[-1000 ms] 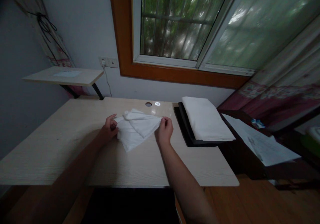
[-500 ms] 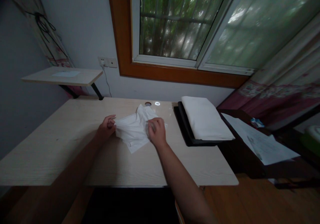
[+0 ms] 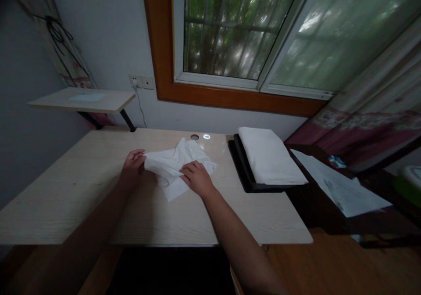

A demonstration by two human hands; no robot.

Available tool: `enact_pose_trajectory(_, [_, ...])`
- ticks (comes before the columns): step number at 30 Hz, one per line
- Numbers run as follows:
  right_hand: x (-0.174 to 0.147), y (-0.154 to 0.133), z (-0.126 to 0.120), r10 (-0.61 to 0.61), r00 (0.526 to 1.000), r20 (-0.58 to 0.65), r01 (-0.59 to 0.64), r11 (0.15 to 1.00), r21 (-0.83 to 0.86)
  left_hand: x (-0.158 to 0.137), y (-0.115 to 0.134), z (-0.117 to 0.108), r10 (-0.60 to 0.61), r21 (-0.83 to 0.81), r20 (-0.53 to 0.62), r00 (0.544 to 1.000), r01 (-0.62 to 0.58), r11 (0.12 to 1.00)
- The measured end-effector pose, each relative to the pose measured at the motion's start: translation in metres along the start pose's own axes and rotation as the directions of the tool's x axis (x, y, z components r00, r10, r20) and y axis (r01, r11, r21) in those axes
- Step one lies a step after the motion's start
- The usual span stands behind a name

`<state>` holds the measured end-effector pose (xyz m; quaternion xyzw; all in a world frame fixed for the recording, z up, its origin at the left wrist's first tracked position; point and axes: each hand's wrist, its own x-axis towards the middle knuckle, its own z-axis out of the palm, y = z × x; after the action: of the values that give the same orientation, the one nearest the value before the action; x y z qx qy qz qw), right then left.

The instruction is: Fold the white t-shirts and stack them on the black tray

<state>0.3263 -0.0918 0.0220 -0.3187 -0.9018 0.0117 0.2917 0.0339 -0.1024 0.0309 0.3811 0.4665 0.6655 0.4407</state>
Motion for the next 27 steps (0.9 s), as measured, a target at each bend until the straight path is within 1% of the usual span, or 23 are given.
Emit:
enact_pose_trajectory(3, [0.000, 0.001, 0.002, 0.080, 0.995, -0.059, -0.077, 0.996, 0.048, 0.000, -0.001, 0.000, -0.028, -0.081, 0.028, 0.999, 0.031, 0.996])
enact_pose_trajectory(5, [-0.003, 0.002, 0.003, 0.197, 0.973, -0.119, -0.181, 0.975, 0.128, -0.002, -0.002, 0.000, -0.026, -0.098, 0.056, 0.998, 0.032, 0.995])
enact_pose_trajectory(6, [-0.004, 0.003, 0.003, 0.278, 0.949, -0.147, -0.250, 0.951, 0.184, -0.003, -0.002, 0.000, -0.022, -0.100, 0.092, 0.995, 0.032, 0.994])
enact_pose_trajectory(7, [-0.006, 0.005, 0.004, 0.365, 0.915, -0.171, -0.319, 0.915, 0.247, -0.004, -0.001, 0.000, -0.014, -0.100, 0.142, 0.990, 0.029, 0.995])
enact_pose_trajectory(9, [-0.010, 0.009, 0.004, 0.534, 0.818, -0.216, -0.429, 0.814, 0.392, -0.008, -0.001, -0.001, 0.009, -0.081, 0.266, 0.964, 0.013, 0.997])
enact_pose_trajectory(11, [-0.012, 0.013, 0.006, 0.663, 0.703, -0.257, -0.463, 0.701, 0.542, -0.012, 0.000, 0.000, 0.029, -0.042, 0.370, 0.929, -0.014, 0.999])
enact_pose_trajectory(12, [-0.013, 0.016, 0.007, 0.713, 0.645, -0.275, -0.453, 0.647, 0.614, -0.013, -0.001, 0.000, 0.033, -0.015, 0.407, 0.913, -0.029, 0.999])
enact_pose_trajectory(14, [-0.011, 0.020, 0.008, 0.788, 0.545, -0.287, -0.389, 0.541, 0.745, -0.012, -0.003, -0.001, 0.032, 0.044, 0.461, 0.887, -0.059, 0.997])
enact_pose_trajectory(15, [-0.009, 0.022, 0.009, 0.814, 0.508, -0.281, -0.341, 0.490, 0.802, -0.011, -0.006, -0.002, 0.033, 0.070, 0.479, 0.877, -0.075, 0.995])
enact_pose_trajectory(16, [-0.007, 0.024, 0.010, 0.834, 0.483, -0.266, -0.289, 0.439, 0.851, -0.009, -0.008, -0.003, 0.035, 0.093, 0.492, 0.870, -0.093, 0.991])
enact_pose_trajectory(17, [-0.006, 0.026, 0.011, 0.847, 0.472, -0.242, -0.241, 0.388, 0.890, -0.008, -0.011, -0.004, 0.041, 0.112, 0.504, 0.863, -0.112, 0.987])
enact_pose_trajectory(18, [-0.004, 0.027, 0.011, 0.854, 0.477, -0.207, -0.203, 0.336, 0.920, -0.006, -0.014, -0.005, 0.051, 0.126, 0.514, 0.856, -0.135, 0.983])
enact_pose_trajectory(19, [-0.004, 0.028, 0.011, 0.855, 0.492, -0.162, -0.179, 0.282, 0.942, -0.004, -0.017, -0.005, 0.067, 0.137, 0.526, 0.848, -0.163, 0.977])
enact_pose_trajectory(23, [-0.004, 0.027, 0.005, 0.808, 0.587, 0.054, -0.175, 0.062, 0.983, -0.001, -0.022, -0.007, 0.131, 0.186, 0.583, 0.802, -0.288, 0.939])
enact_pose_trajectory(25, [-0.004, 0.021, 0.001, 0.761, 0.629, 0.161, -0.197, -0.044, 0.979, -0.002, -0.021, -0.006, 0.127, 0.212, 0.597, 0.792, -0.309, 0.927])
enact_pose_trajectory(27, [-0.004, 0.014, -0.003, 0.694, 0.663, 0.280, -0.249, -0.148, 0.957, -0.003, -0.020, -0.006, 0.111, 0.244, 0.611, 0.783, -0.320, 0.916])
